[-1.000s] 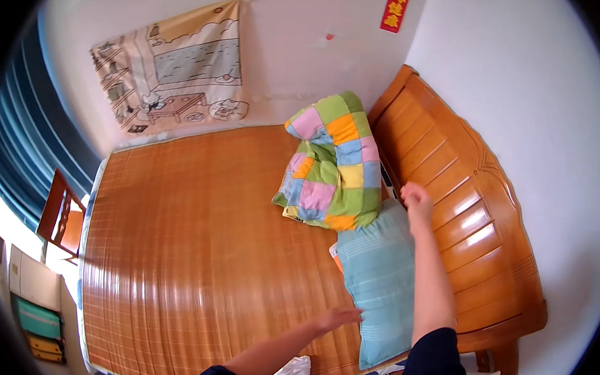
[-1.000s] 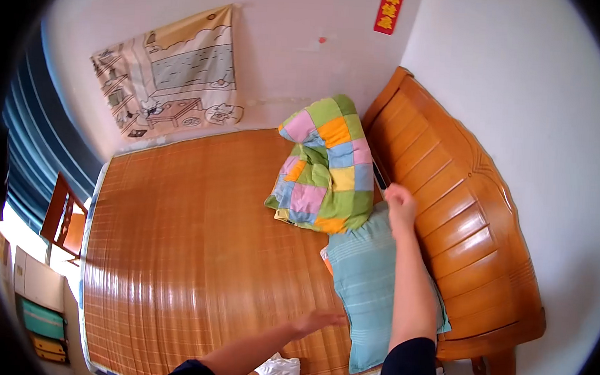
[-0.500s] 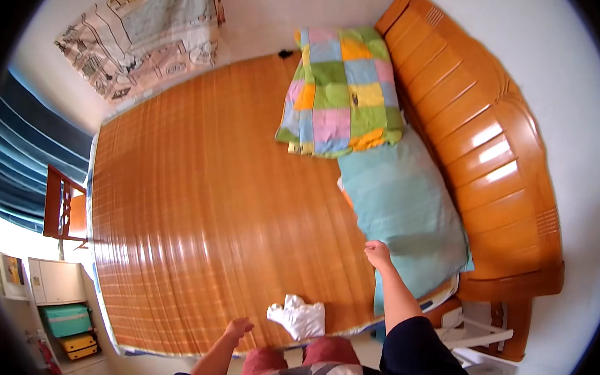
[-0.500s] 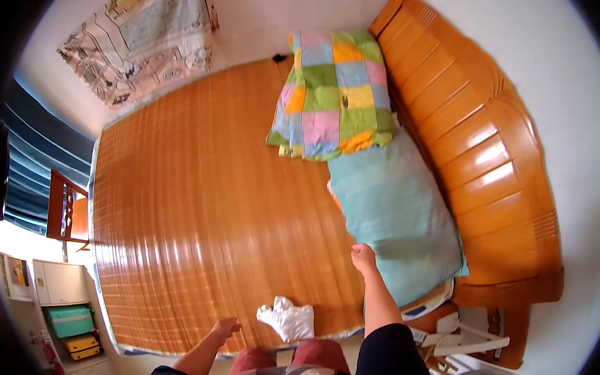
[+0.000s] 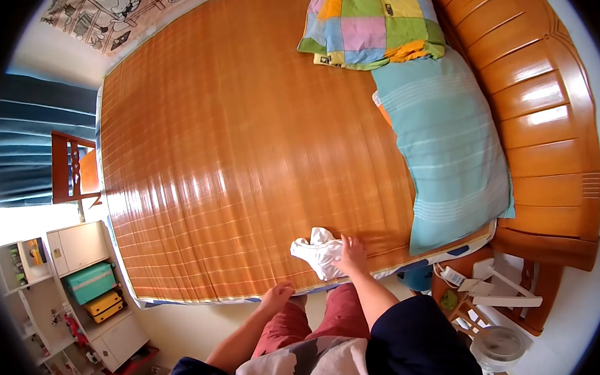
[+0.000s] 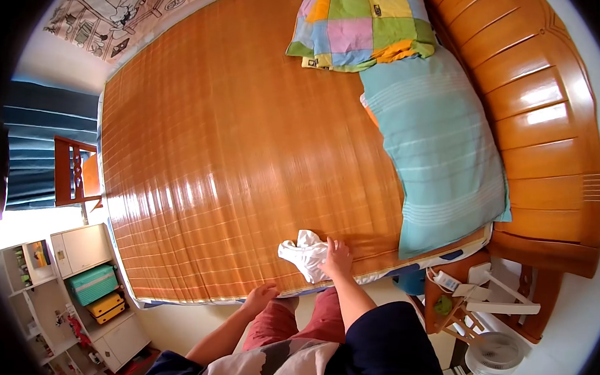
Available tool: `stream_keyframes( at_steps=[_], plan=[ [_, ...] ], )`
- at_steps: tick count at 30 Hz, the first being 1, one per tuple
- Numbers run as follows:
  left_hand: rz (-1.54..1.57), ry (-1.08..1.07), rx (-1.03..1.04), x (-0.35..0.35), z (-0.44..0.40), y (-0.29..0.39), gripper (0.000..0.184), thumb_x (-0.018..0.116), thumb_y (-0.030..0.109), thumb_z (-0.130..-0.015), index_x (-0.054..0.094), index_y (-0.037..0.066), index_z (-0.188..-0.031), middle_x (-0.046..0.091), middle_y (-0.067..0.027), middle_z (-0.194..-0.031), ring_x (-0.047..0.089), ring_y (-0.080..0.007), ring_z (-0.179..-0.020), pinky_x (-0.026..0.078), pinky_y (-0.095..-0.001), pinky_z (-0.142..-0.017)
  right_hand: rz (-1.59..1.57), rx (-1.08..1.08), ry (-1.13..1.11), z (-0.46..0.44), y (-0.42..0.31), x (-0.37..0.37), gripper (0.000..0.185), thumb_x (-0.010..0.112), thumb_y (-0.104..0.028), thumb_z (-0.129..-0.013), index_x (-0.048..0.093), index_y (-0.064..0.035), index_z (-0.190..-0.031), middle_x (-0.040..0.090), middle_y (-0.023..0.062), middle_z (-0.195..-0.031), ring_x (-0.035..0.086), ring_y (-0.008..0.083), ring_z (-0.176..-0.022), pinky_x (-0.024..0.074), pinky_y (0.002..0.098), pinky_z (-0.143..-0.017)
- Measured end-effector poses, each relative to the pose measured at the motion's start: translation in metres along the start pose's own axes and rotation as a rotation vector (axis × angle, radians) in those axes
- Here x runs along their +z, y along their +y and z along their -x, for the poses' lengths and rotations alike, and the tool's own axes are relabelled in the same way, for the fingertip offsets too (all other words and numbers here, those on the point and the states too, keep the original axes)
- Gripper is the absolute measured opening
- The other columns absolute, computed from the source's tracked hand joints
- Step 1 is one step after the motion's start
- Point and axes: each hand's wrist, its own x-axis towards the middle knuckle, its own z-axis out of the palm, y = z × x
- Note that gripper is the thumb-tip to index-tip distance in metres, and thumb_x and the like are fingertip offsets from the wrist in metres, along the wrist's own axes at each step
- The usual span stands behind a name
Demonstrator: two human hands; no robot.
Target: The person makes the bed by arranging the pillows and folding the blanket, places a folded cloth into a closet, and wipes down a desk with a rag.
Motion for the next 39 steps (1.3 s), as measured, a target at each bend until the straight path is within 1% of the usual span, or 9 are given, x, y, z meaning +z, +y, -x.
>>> stream_keyframes(
  at_steps=[7,13,16,21,24,26,28,31,39],
  plan=[
    [0.010,-0.094,-0.063,0.008,-0.011,-0.022,0.069,0.068,0.033,-0.078,0.040,0.003,-0.133,0.057,-0.0173,-0.117,0.056,-0.0279,-0.107,0.044,-0.0352,-0.092,0.019,0.010,-0.190,-0.013,-0.017,0.052,0.049,0.072,-0.022,-0.067,0.056,-0.0102,-0.113,0.056,0.0110,-0.111,0.052,0.0303,-0.104,0.0474,0.0437,-0.080],
    [-0.334,0.150,0.451,-0.005,-0.045,0.022,0.116,0.085,0.031,-0.056,0.012,0.006,-0.143,0.031,-0.0237,-0.137,0.035,-0.0377,-0.126,0.036,-0.0420,-0.103,-0.646,-0.295,-0.349,0.006,-0.058,0.054,0.043,0.070,-0.016,-0.069,0.059,-0.0065,-0.109,0.064,0.0123,-0.104,0.061,0.0246,-0.096,0.0471,0.0343,-0.084],
    [-0.189,-0.059,0.378,-0.029,-0.047,0.068,0.090,0.081,0.030,-0.060,0.036,0.010,-0.135,0.049,-0.0172,-0.128,0.049,-0.0308,-0.118,0.041,-0.0399,-0.097,-0.735,-0.366,-0.204,0.019,-0.078,0.002,0.042,0.071,-0.016,-0.071,0.058,-0.0074,-0.110,0.064,0.0117,-0.103,0.061,0.0235,-0.096,0.0468,0.0339,-0.085],
    [0.028,0.152,0.386,-0.043,-0.115,0.093,0.056,0.077,0.023,-0.068,0.056,0.005,-0.116,0.066,-0.0121,-0.098,0.064,-0.0231,-0.090,0.051,-0.0344,-0.079,-0.696,-0.283,0.165,-0.043,-0.036,-0.048,0.035,0.064,-0.017,-0.081,0.057,-0.0042,-0.113,0.063,0.0118,-0.105,0.060,0.0242,-0.098,0.0480,0.0333,-0.084],
    [0.249,0.242,0.235,-0.048,-0.152,0.156,0.054,0.078,0.022,-0.070,0.055,0.002,-0.115,0.065,-0.0133,-0.098,0.063,-0.0227,-0.089,0.052,-0.0343,-0.075,-0.539,-0.245,0.403,-0.106,0.004,-0.118,0.024,0.056,-0.009,-0.084,0.059,-0.0016,-0.107,0.063,0.0120,-0.102,0.061,0.0235,-0.095,0.0482,0.0321,-0.083],
    [0.362,0.437,0.480,-0.039,-0.217,0.172,0.054,0.076,0.021,-0.071,0.054,0.003,-0.117,0.064,-0.0149,-0.099,0.063,-0.0255,-0.089,0.051,-0.0369,-0.075,-0.490,-0.258,0.487,-0.148,0.023,-0.169,0.021,0.054,-0.005,-0.084,0.060,-0.0015,-0.103,0.063,0.0139,-0.105,0.058,0.0273,-0.102,0.0464,0.0347,-0.087],
    [0.301,0.611,0.595,-0.029,-0.257,0.203,0.060,0.073,0.021,-0.072,0.048,0.006,-0.124,0.058,-0.0167,-0.112,0.054,-0.0296,-0.106,0.044,-0.0430,-0.087,-0.259,-0.375,0.621,-0.197,0.043,-0.214,0.020,0.054,-0.002,-0.080,0.058,-0.0017,-0.100,0.060,0.0160,-0.103,0.056,0.0335,-0.098,0.0463,0.0387,-0.084],
    [-0.094,0.957,0.321,0.003,-0.286,0.244,0.077,0.069,0.024,-0.069,0.032,0.010,-0.135,0.039,-0.0144,-0.129,0.024,-0.0341,-0.129,0.019,-0.0481,-0.104,-0.044,-0.570,0.734,-0.267,0.050,-0.283,0.024,0.057,0.002,-0.075,0.059,-0.0041,-0.098,0.059,0.0134,-0.108,0.054,0.0326,-0.101,0.0449,0.0393,-0.086],
    [-0.354,1.211,0.443,0.023,-0.339,0.226,0.080,0.059,0.038,-0.068,0.030,0.004,-0.134,0.037,-0.0185,-0.131,0.026,-0.0360,-0.129,0.017,-0.0490,-0.106,0.492,-0.585,0.776,-0.444,0.002,-0.367,0.069,0.071,-0.010,-0.067,0.041,-0.0127,-0.129,0.037,0.0206,-0.134,0.037,0.0384,-0.121,0.0306,0.0475,-0.100]
  ],
)
